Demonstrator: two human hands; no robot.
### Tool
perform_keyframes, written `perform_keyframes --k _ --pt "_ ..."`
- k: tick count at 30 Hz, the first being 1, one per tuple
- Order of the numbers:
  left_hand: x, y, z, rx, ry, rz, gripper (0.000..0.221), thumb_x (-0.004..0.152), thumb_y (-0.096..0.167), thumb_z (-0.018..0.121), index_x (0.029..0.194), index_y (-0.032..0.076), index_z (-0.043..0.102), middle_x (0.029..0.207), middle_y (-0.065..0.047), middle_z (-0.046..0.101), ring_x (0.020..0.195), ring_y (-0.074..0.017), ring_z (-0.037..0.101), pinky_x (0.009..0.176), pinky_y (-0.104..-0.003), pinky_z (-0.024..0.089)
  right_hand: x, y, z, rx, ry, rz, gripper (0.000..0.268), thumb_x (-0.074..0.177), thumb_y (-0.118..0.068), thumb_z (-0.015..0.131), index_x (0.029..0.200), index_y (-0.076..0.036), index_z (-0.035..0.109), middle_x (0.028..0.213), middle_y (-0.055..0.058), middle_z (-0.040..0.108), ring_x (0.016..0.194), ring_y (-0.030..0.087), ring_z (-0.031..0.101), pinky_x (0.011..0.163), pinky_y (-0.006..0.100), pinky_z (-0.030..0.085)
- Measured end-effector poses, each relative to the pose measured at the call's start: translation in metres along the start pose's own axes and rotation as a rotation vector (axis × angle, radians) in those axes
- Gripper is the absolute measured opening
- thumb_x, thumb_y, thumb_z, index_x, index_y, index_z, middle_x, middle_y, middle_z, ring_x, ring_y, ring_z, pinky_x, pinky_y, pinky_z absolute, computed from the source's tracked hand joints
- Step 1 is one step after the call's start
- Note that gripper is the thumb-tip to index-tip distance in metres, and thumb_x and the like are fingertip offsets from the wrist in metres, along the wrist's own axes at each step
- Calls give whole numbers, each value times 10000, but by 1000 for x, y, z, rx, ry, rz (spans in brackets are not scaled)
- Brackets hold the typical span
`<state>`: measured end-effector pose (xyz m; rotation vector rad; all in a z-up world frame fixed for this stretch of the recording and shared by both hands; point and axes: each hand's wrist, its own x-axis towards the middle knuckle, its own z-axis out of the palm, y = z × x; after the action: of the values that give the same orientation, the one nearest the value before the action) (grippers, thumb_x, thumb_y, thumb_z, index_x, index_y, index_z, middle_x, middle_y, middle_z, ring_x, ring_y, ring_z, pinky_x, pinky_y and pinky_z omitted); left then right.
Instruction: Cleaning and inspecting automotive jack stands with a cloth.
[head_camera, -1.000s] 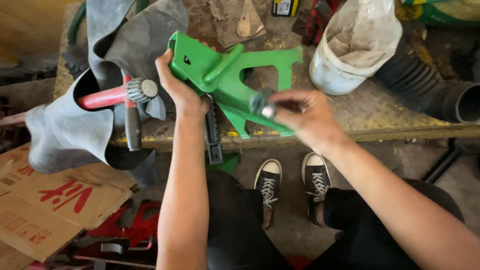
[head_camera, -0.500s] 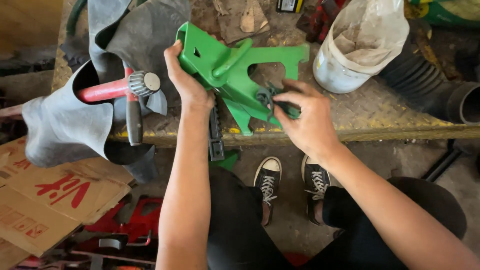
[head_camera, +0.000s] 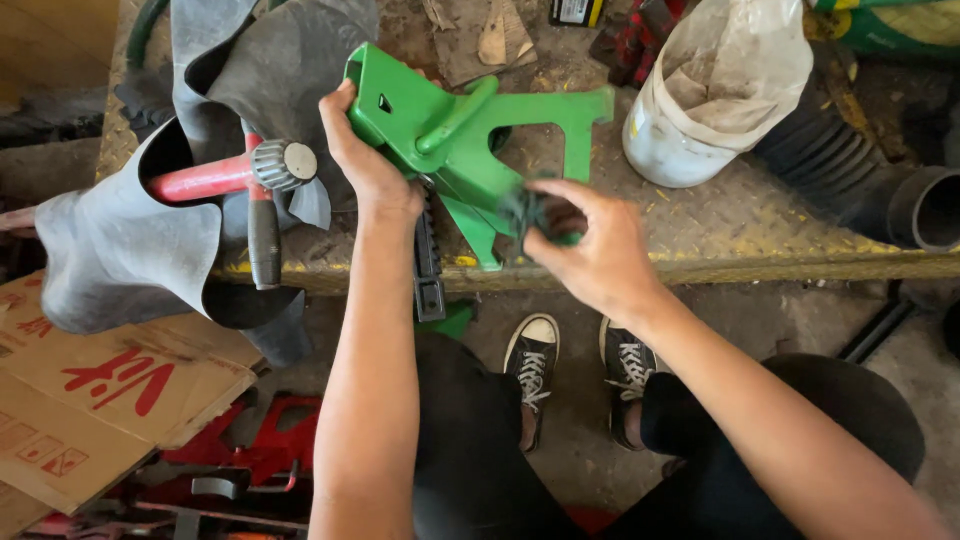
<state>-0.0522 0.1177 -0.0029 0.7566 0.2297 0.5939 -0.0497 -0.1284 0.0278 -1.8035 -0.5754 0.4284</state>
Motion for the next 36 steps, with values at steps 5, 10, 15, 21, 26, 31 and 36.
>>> perform_keyframes --k 5,10,15,21,26,31,36 --pt "3 -4 -6 26 4 61 506 950 440 495 1075 -26 650 1001 -202 714 921 -332 709 887 -440 578 16 24 17 -357 224 -487 379 861 -11 776 1236 -42 735 1235 168 680 1056 299 704 926 368 588" --pt "3 -1 -11 -27 -17 34 512 953 438 497 1070 -38 647 997 -209 711 922 -342 703 891 -449 575 5 20 19 -644 179 -682 455 860 31 731 1313 46 688 1328 166 657 1183 372 639 1040 409 548" --pt "5 4 -13 -54 -29 9 533 932 437 497 1075 -53 652 1010 -228 718 927 -350 711 892 -452 581 -9 29 7 -711 137 -604 400 863 -3 736 1256 56 690 1296 206 684 1159 358 629 1049 420 524" --pt "4 1 -9 -27 9 23 551 936 451 494 1091 -52 656 1013 -234 719 917 -346 710 880 -455 584 -1 44 15 -772 173 -603 399 878 46 671 1276 46 688 1346 191 674 1240 353 603 1091 417 520" --pt "7 4 -16 -14 55 57 552 932 464 486 1097 -33 659 1019 -232 721 918 -352 711 882 -464 583 19 20 31 -624 114 -632 473 866 77 657 1338 51 670 1414 175 643 1291 353 567 1098 418 508" --pt "12 5 -26 -26 90 58 549 924 473 476 1090 -17 662 1015 -233 731 921 -357 713 888 -470 580 9 22 23 -751 63 -724 469 832 14 695 1299 47 664 1402 196 621 1297 369 556 1116 433 485" --pt "13 6 -28 -63 66 32 550 927 458 476 1087 -32 666 1010 -236 730 918 -366 713 893 -471 583 -18 18 10 -774 18 -587 466 840 24 695 1301 77 653 1367 204 632 1254 348 573 1070 407 498"
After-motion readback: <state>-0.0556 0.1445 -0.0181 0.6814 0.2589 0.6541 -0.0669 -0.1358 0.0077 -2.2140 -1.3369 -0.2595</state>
